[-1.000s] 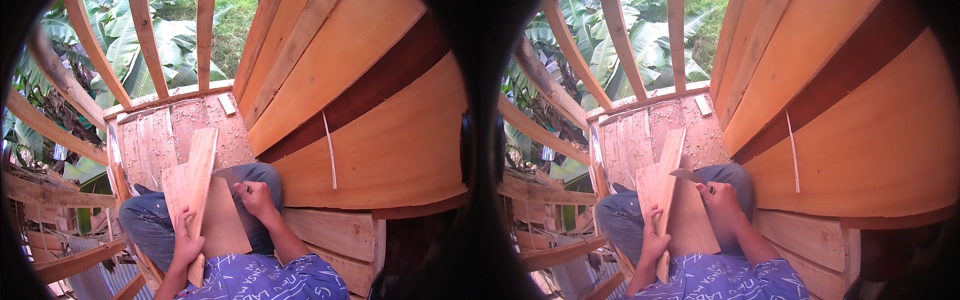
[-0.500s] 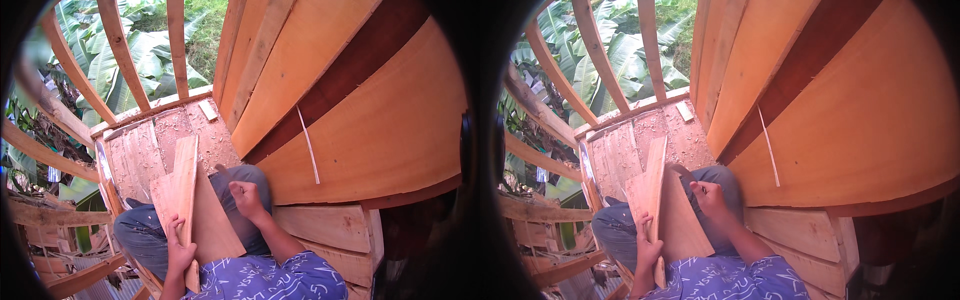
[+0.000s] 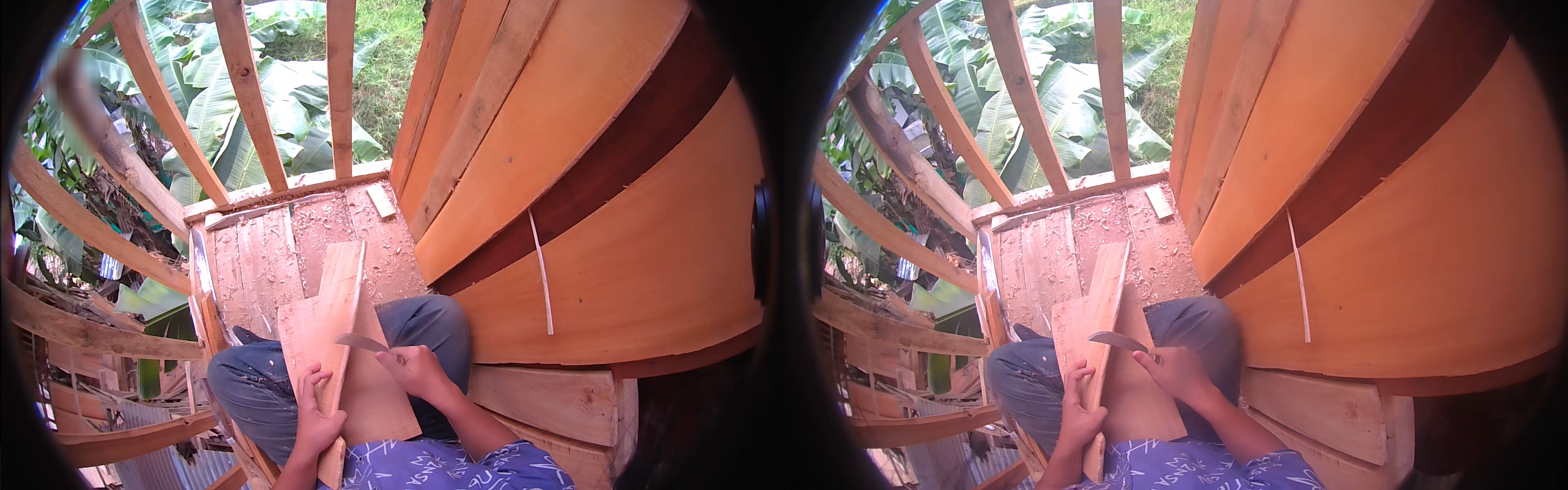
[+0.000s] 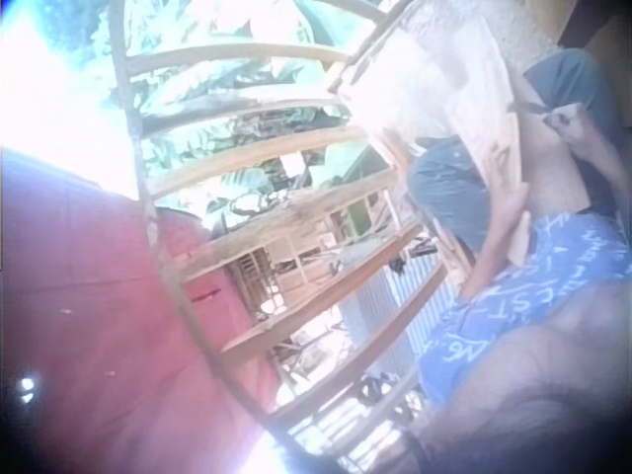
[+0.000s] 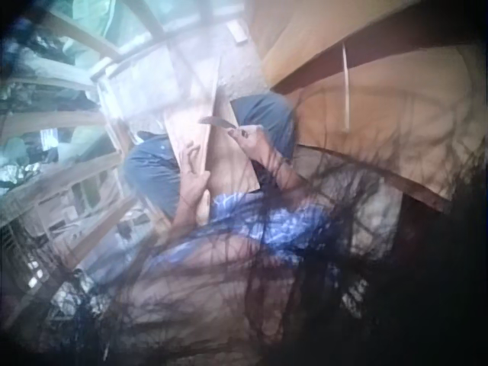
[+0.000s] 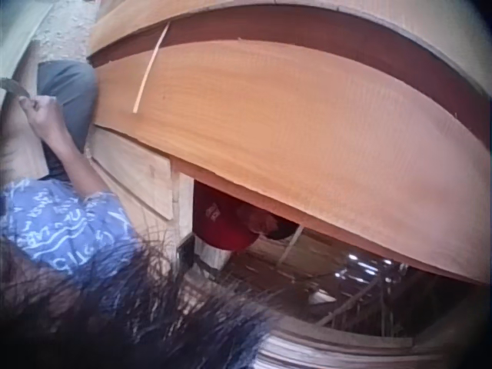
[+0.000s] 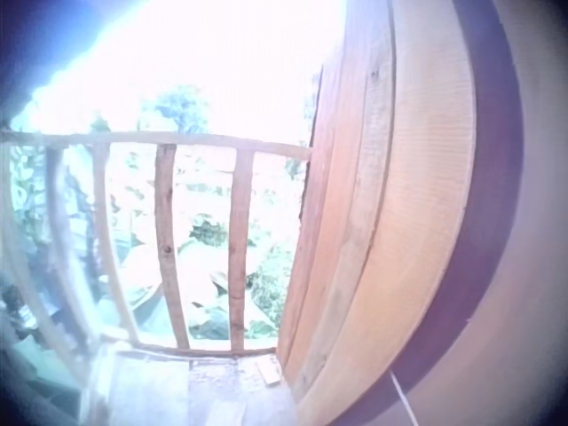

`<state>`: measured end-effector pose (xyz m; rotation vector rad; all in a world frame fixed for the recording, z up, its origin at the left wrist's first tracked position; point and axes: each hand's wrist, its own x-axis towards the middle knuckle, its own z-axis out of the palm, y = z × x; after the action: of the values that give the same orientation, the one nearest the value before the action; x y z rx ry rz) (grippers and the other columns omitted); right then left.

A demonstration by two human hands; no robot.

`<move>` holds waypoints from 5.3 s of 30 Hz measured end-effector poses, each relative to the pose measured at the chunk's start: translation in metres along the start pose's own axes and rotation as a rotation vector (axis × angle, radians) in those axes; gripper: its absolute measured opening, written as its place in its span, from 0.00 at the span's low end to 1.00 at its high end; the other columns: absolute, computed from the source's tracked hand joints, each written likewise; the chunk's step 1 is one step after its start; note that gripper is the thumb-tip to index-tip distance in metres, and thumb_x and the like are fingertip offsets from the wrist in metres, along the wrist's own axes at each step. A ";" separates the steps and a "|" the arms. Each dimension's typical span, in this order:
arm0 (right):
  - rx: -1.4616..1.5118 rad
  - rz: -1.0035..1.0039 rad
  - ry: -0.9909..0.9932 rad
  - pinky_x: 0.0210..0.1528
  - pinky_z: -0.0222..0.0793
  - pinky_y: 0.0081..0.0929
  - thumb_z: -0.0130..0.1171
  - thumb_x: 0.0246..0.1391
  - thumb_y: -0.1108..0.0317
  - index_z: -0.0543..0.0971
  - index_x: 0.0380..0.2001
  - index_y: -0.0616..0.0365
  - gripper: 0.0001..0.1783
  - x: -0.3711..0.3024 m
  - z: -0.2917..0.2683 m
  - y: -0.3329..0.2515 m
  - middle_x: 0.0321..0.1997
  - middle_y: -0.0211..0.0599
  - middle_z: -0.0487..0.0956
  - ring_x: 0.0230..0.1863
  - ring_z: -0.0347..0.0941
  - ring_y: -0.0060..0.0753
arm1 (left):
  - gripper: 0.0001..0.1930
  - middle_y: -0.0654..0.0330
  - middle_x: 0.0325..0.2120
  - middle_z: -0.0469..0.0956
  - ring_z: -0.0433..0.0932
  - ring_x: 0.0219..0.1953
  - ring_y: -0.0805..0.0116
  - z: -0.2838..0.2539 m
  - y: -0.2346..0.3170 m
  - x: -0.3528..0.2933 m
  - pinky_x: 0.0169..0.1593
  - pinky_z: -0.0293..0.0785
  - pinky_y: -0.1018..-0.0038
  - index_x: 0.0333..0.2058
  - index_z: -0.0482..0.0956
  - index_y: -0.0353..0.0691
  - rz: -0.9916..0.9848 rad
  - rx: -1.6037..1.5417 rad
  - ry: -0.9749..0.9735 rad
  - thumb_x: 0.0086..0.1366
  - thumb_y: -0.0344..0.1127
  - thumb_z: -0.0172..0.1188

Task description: The person sits cross-legged on a wooden floor and uses a curved knife to shave thin layers from a rectangular wooden plank. They hold the plank with their left hand and repeatedly draw the knife along its surface to smooth it, generating wood shavings.

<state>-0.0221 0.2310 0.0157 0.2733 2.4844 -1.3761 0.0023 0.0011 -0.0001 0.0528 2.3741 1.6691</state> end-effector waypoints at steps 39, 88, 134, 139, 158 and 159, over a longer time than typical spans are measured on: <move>-0.121 -0.130 0.100 0.19 0.57 0.38 0.58 0.62 0.56 0.74 0.19 0.68 0.25 0.009 0.009 0.009 0.14 0.54 0.64 0.12 0.60 0.39 | 0.33 0.50 0.61 0.64 0.58 0.67 0.50 -0.010 0.001 -0.002 0.69 0.39 0.46 0.54 0.71 0.45 0.013 0.227 0.019 0.44 0.34 0.63; -0.762 -0.189 0.132 0.24 0.73 0.41 0.54 0.55 0.32 0.79 0.15 0.59 0.37 0.033 -0.007 -0.008 0.15 0.47 0.76 0.20 0.78 0.49 | 0.32 0.47 0.61 0.61 0.54 0.68 0.44 -0.001 0.008 0.004 0.70 0.44 0.52 0.50 0.69 0.35 0.031 0.310 -0.012 0.39 0.26 0.55; -0.681 -0.323 0.178 0.24 0.74 0.44 0.52 0.57 0.34 0.80 0.19 0.59 0.36 0.062 0.001 -0.001 0.17 0.48 0.78 0.21 0.78 0.51 | 0.31 0.45 0.61 0.64 0.56 0.68 0.43 -0.013 -0.012 0.008 0.69 0.50 0.55 0.49 0.70 0.37 0.010 0.076 0.002 0.40 0.23 0.59; -0.691 -0.294 0.219 0.24 0.74 0.44 0.50 0.56 0.31 0.81 0.20 0.58 0.37 0.057 0.004 -0.006 0.16 0.47 0.78 0.20 0.79 0.49 | 0.31 0.45 0.61 0.64 0.56 0.69 0.45 -0.006 -0.006 0.010 0.70 0.50 0.58 0.48 0.69 0.38 0.003 0.097 0.023 0.39 0.20 0.55; -0.582 -0.297 0.076 0.29 0.75 0.43 0.53 0.58 0.37 0.82 0.23 0.59 0.32 0.040 0.005 -0.011 0.20 0.49 0.79 0.25 0.80 0.52 | 0.29 0.42 0.61 0.65 0.57 0.68 0.41 -0.011 -0.018 0.002 0.70 0.50 0.54 0.47 0.69 0.39 -0.001 -0.017 0.045 0.40 0.23 0.58; -0.586 -0.267 0.123 0.29 0.75 0.43 0.54 0.58 0.37 0.82 0.23 0.59 0.32 0.045 0.001 -0.009 0.19 0.49 0.79 0.25 0.79 0.52 | 0.29 0.42 0.61 0.65 0.57 0.67 0.41 -0.011 -0.018 0.006 0.70 0.50 0.54 0.47 0.69 0.39 0.005 -0.041 0.052 0.40 0.23 0.58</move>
<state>-0.0671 0.2269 0.0073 -0.1083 2.9697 -0.6617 -0.0037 -0.0140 -0.0140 0.0083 2.3776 1.7411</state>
